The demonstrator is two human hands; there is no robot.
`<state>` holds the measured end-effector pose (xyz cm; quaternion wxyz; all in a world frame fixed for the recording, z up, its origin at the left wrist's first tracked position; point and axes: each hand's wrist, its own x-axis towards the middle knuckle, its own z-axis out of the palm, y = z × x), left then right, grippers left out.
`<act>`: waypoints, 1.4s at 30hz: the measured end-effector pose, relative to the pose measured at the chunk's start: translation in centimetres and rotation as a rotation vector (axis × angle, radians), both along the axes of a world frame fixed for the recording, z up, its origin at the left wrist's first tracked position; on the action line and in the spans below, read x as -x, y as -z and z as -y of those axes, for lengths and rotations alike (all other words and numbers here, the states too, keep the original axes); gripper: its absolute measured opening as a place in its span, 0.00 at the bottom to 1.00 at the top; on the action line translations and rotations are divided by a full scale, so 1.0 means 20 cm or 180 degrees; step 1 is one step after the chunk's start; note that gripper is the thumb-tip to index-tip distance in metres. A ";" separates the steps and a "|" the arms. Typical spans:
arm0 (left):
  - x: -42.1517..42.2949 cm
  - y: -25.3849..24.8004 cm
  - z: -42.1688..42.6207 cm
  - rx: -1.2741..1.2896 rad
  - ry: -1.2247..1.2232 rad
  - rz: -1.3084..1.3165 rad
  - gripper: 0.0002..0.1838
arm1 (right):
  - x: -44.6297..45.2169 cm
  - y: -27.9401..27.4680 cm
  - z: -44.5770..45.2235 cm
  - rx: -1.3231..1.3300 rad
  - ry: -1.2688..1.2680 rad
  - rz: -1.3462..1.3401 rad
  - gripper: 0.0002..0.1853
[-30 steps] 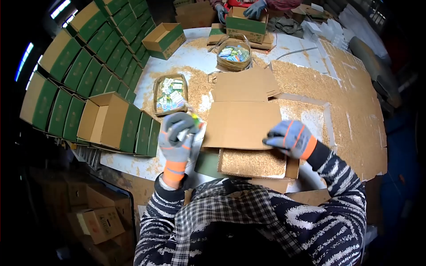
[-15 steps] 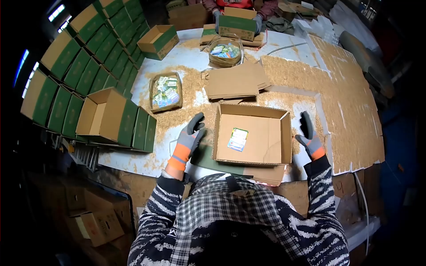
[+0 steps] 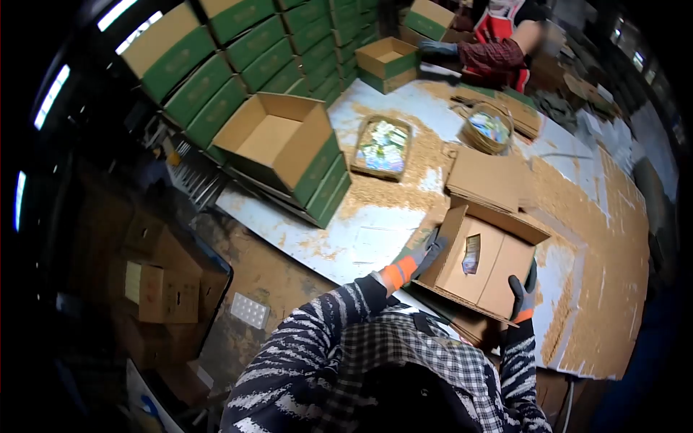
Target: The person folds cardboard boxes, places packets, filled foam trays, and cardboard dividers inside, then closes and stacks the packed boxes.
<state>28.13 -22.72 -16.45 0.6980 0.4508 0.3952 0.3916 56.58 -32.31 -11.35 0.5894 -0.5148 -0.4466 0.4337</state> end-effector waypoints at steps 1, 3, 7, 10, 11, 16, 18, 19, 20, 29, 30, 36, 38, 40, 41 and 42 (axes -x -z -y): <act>0.07 0.10 -0.07 -0.0037 0.0006 0.0622 0.34 | 0.07 -0.05 -0.06 -0.0018 -0.0062 -0.0242 0.35; 0.25 0.01 -0.15 -0.0387 0.0035 0.0962 0.31 | 0.26 -0.25 -0.13 0.0008 -0.0084 -0.0703 0.33; 0.86 -0.78 -0.12 -0.2209 -0.1044 0.0328 0.26 | 0.57 -0.51 -0.43 -0.0331 -0.0191 -0.0800 0.28; 1.35 -0.99 -0.14 -0.2875 -0.3138 -0.0920 0.22 | 0.74 -0.50 -0.69 -0.1126 -0.0139 0.0678 0.25; 1.54 -0.95 -0.20 -0.2875 -0.3494 -0.0838 0.22 | 0.83 -0.54 -0.76 -0.1276 -0.0222 0.0836 0.24; 2.25 -0.49 -0.54 -0.2039 -0.3737 -0.0420 0.24 | 1.50 -0.65 -0.96 -0.2786 -0.0185 0.1416 0.23; 2.29 -0.45 -0.50 -0.1801 -0.3167 -0.1791 0.25 | 1.80 -0.68 -0.98 -0.1698 -0.0563 -0.0580 0.31; 2.46 -0.15 -0.61 -0.1706 -0.2923 -0.0622 0.24 | 1.95 -0.70 -0.98 -0.1164 -0.0560 -0.1449 0.34; 2.64 0.12 -0.73 -0.1564 -0.2611 0.0524 0.24 | 2.08 -0.72 -0.98 -0.0626 -0.0458 -0.1904 0.36; 2.29 -0.07 -0.53 -0.1717 -0.3620 -0.0052 0.24 | 1.89 -0.37 -1.26 -0.0838 -0.2177 0.0663 0.40; 2.13 -0.12 -0.48 -0.2378 -0.4134 0.0031 0.27 | 1.76 -0.31 -1.25 -0.0562 -0.1990 0.0811 0.36; 0.98 -0.02 0.14 -0.3693 -0.1769 -0.1865 0.34 | 0.69 0.11 -0.63 -0.0047 0.0456 0.4385 0.43; 0.64 -0.29 0.11 -0.3504 0.0125 -0.2829 0.32 | 0.53 0.20 -0.29 0.1037 0.0256 0.4928 0.48; 0.30 -0.08 0.00 -0.3073 0.0385 -0.2838 0.33 | 0.50 0.49 0.05 0.0713 -0.0557 0.4975 0.47; 0.15 0.05 -0.06 -0.3275 0.0485 -0.3047 0.34 | 0.54 0.41 0.15 0.0682 -0.1003 0.4900 0.45; 0.02 0.17 -0.14 -0.3491 0.0562 -0.3265 0.34 | 0.54 0.43 0.22 0.0450 -0.1342 0.4859 0.45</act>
